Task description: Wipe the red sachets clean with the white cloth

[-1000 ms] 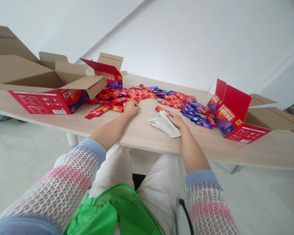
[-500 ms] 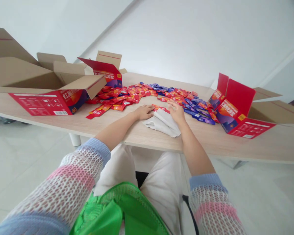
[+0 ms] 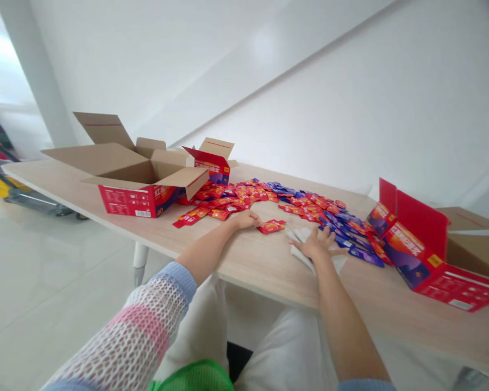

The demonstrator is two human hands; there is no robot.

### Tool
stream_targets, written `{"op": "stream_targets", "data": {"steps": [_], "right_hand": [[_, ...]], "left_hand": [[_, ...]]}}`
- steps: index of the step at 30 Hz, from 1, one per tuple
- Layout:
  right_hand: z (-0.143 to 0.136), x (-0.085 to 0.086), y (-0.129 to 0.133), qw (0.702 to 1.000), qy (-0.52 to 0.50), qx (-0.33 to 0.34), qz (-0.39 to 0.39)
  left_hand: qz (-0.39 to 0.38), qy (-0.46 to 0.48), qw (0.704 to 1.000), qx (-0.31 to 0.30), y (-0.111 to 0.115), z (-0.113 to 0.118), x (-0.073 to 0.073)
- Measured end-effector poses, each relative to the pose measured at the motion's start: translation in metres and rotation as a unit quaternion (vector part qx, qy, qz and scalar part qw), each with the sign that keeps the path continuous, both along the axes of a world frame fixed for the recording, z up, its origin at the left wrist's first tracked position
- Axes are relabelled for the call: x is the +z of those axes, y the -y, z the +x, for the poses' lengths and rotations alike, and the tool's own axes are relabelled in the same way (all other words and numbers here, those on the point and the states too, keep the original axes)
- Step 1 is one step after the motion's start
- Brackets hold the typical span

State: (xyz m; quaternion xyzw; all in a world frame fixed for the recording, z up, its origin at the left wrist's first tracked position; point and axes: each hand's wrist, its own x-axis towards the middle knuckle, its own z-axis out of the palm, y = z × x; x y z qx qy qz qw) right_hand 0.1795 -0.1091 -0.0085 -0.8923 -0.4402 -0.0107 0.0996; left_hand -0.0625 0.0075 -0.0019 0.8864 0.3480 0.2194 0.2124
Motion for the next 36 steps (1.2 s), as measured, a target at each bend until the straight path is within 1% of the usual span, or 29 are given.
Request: {"op": "stream_targets", "data": {"steps": [2,3,4,6,8,9,11,12,13,14,16,18,19,21,23,25,27,30,32,33,35,36], "right_hand": [[0.014,-0.002,-0.002,0.998,0.001,-0.068,0.017],[0.018,-0.003,-0.003,0.996,-0.006,-0.092,0.021],[0.021,-0.003,-0.004,0.993,-0.012,-0.111,0.026],[0.022,-0.002,-0.005,0.991,-0.034,-0.126,0.033],[0.022,-0.001,-0.007,0.992,-0.057,-0.104,0.049],[0.022,0.0,-0.008,0.992,-0.075,-0.088,0.057],[0.021,0.002,-0.009,0.99,-0.103,-0.041,0.089],[0.02,0.003,-0.009,0.987,-0.103,-0.015,0.123],[0.018,0.005,-0.008,0.979,-0.092,0.01,0.179],[0.016,0.007,-0.008,0.965,-0.076,0.024,0.249],[0.012,0.013,-0.006,0.929,-0.048,0.044,0.364],[0.007,0.017,-0.004,0.904,-0.043,0.061,0.421],[0.005,0.019,-0.003,0.896,-0.047,0.07,0.436],[0.002,0.021,-0.002,0.886,-0.061,0.09,0.451],[-0.002,0.022,0.0,0.877,-0.074,0.121,0.458],[-0.009,0.022,0.001,0.872,-0.087,0.165,0.453],[-0.018,0.02,0.0,0.866,-0.099,0.222,0.437],[-0.034,0.014,-0.002,0.857,-0.103,0.317,0.393],[-0.043,0.008,-0.004,0.857,-0.099,0.373,0.34],[-0.046,0.004,-0.004,0.86,-0.097,0.397,0.307],[-0.049,-0.001,-0.005,0.865,-0.093,0.429,0.242],[-0.049,-0.004,-0.005,0.869,-0.09,0.435,0.218]], "left_hand": [[-0.014,-0.002,1.0,0.008,0.002,0.0,-0.001],[-0.021,-0.002,1.0,0.01,0.001,0.001,-0.002],[-0.031,-0.002,0.999,0.008,0.001,0.003,-0.002],[-0.054,0.007,0.998,0.009,-0.001,0.007,-0.004],[-0.072,0.03,0.996,0.031,-0.005,0.011,-0.004],[-0.061,0.048,0.995,0.057,-0.006,0.013,-0.005],[0.001,0.082,0.99,0.117,-0.01,0.017,-0.005],[0.031,0.098,0.985,0.14,-0.011,0.019,-0.005],[0.048,0.11,0.982,0.144,-0.013,0.02,-0.005],[0.051,0.112,0.984,0.125,-0.014,0.021,-0.004],[0.045,0.095,0.994,0.041,-0.016,0.023,-0.004],[0.035,0.044,0.998,-0.03,-0.017,0.024,-0.003],[0.029,0.012,0.998,-0.047,-0.016,0.024,-0.001],[0.006,-0.049,0.997,-0.056,-0.015,0.023,0.001],[-0.018,-0.082,0.994,-0.076,-0.014,0.022,0.004],[-0.042,-0.084,0.988,-0.12,-0.014,0.02,0.006],[-0.07,-0.077,0.982,-0.16,-0.014,0.02,0.006],[-0.1,-0.098,0.973,-0.182,-0.012,0.022,0.009],[-0.102,-0.14,0.968,-0.183,-0.007,0.023,0.014],[-0.093,-0.167,0.966,-0.173,-0.003,0.024,0.017],[-0.063,-0.218,0.965,-0.131,0.004,0.026,0.024],[-0.047,-0.239,0.964,-0.106,0.007,0.027,0.027]]}}
